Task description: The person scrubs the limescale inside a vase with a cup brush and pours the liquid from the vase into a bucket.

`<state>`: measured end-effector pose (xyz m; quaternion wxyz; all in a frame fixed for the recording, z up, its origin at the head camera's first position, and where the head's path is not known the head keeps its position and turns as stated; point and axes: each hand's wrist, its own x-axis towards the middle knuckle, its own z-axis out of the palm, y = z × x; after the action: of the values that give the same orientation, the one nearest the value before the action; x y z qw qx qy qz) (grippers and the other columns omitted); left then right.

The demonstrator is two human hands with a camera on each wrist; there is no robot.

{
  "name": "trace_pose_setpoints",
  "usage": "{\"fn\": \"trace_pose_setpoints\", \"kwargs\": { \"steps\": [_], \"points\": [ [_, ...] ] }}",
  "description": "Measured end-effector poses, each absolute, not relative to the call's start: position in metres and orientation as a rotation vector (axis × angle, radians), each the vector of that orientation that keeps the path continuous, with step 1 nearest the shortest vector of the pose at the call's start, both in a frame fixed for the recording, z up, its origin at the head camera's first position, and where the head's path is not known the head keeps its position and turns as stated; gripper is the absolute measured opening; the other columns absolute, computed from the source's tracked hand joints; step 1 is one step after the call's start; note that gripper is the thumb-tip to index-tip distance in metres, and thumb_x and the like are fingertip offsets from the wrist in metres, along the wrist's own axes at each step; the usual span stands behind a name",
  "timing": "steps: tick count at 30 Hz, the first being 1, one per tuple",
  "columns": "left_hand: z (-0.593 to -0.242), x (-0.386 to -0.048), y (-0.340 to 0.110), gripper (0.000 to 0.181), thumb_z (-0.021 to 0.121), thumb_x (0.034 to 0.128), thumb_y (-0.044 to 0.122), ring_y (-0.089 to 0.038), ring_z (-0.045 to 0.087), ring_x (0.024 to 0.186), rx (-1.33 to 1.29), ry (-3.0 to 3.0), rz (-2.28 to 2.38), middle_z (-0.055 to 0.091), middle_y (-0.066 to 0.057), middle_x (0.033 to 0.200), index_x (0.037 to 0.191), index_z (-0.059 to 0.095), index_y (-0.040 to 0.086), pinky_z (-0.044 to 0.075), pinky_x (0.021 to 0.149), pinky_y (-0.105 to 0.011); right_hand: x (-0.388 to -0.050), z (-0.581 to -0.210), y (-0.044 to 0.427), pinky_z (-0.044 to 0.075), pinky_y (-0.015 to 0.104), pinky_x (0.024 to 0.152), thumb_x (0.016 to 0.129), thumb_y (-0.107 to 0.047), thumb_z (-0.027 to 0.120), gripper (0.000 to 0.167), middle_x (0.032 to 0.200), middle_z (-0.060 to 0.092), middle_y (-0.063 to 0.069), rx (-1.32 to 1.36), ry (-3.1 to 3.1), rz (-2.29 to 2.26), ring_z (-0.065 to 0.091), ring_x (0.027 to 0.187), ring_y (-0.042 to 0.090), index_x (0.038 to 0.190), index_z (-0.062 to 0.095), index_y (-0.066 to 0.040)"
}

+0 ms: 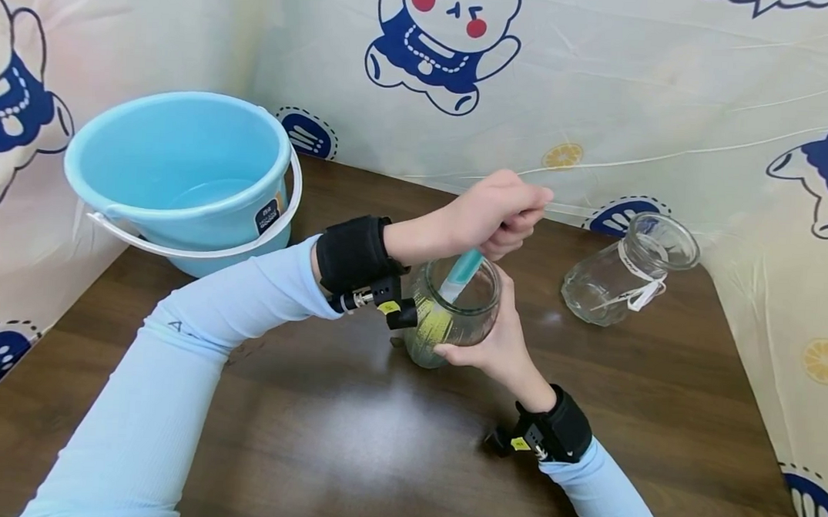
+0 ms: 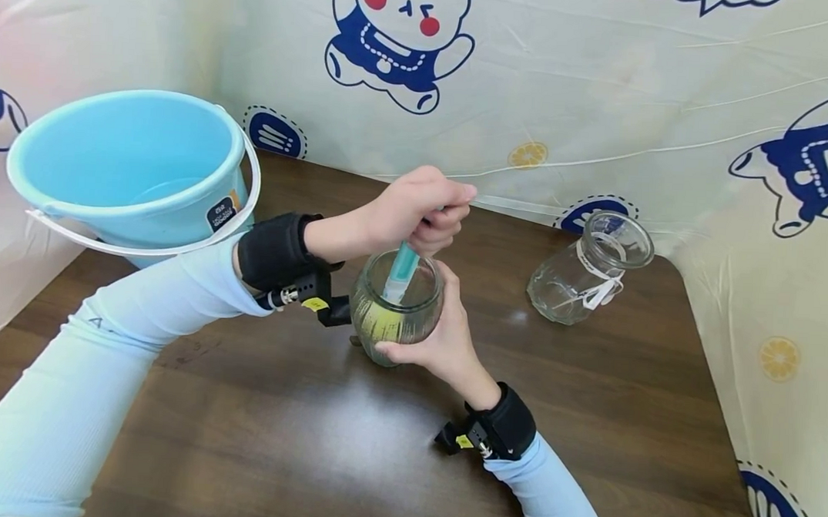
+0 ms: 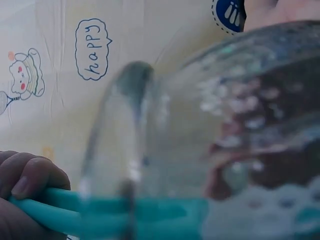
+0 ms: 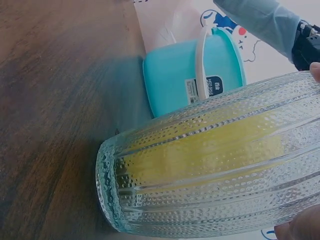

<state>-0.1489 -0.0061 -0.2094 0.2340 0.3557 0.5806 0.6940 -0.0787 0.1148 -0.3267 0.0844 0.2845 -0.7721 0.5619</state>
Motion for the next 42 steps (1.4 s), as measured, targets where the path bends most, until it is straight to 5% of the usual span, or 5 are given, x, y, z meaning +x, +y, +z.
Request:
{"fn": "trace_pose_setpoints", "kwargs": {
  "steps": [19,24,29,35,42],
  "points": [
    [-0.205,-0.140,-0.005,0.049,0.028,0.0963,0.006,-0.011,0.015,0.034,1.036,1.601,1.939,0.019,0.001,0.043,0.048,0.022,0.006,0.014,0.038,-0.023,-0.078,-0.326,0.116,0.036,0.043,0.093,0.062,-0.057,0.072,0.110,0.129,0.034,0.028,0.850,-2.287,1.686,0.039,0.113,0.031,0.131,0.020,0.011],
    [-0.189,-0.130,-0.007,0.048,0.029,0.0961,0.006,-0.014,0.017,0.035,1.166,1.650,1.910,0.020,-0.002,0.044,0.048,0.024,0.006,0.014,0.038,-0.025,-0.079,-0.327,0.116,0.036,0.033,0.095,0.061,-0.056,0.073,0.110,0.130,0.034,0.027,0.849,-2.293,1.703,0.040,0.114,0.030,0.132,0.019,0.010],
    [-0.171,-0.112,-0.009,0.048,0.032,0.0947,0.005,-0.020,0.022,0.036,1.367,1.732,1.870,0.023,-0.006,0.044,0.047,0.027,0.003,0.018,0.039,-0.028,-0.079,-0.328,0.116,0.035,0.027,0.095,0.059,-0.037,0.083,0.107,0.131,0.035,0.022,0.851,-2.276,1.765,0.040,0.115,0.022,0.133,0.019,0.007],
    [-0.164,-0.090,-0.009,0.045,0.035,0.0931,0.002,-0.017,0.020,0.045,1.615,1.792,1.763,0.020,-0.005,0.047,0.048,0.029,-0.001,0.017,0.049,-0.023,-0.078,-0.328,0.118,0.036,0.026,0.094,0.052,0.007,0.078,0.086,0.120,0.047,0.004,0.853,-2.338,1.787,0.046,0.107,0.010,0.125,0.033,0.007],
    [-0.164,-0.078,-0.007,0.046,0.037,0.0937,0.003,-0.013,0.018,0.048,1.684,1.889,1.635,0.018,0.000,0.051,0.049,0.028,0.008,0.014,0.052,-0.022,-0.077,-0.324,0.121,0.042,0.025,0.075,0.061,0.007,0.075,0.043,0.089,0.055,0.000,0.948,-2.477,1.714,0.049,0.082,0.010,0.098,0.054,0.004]
  ]
}}
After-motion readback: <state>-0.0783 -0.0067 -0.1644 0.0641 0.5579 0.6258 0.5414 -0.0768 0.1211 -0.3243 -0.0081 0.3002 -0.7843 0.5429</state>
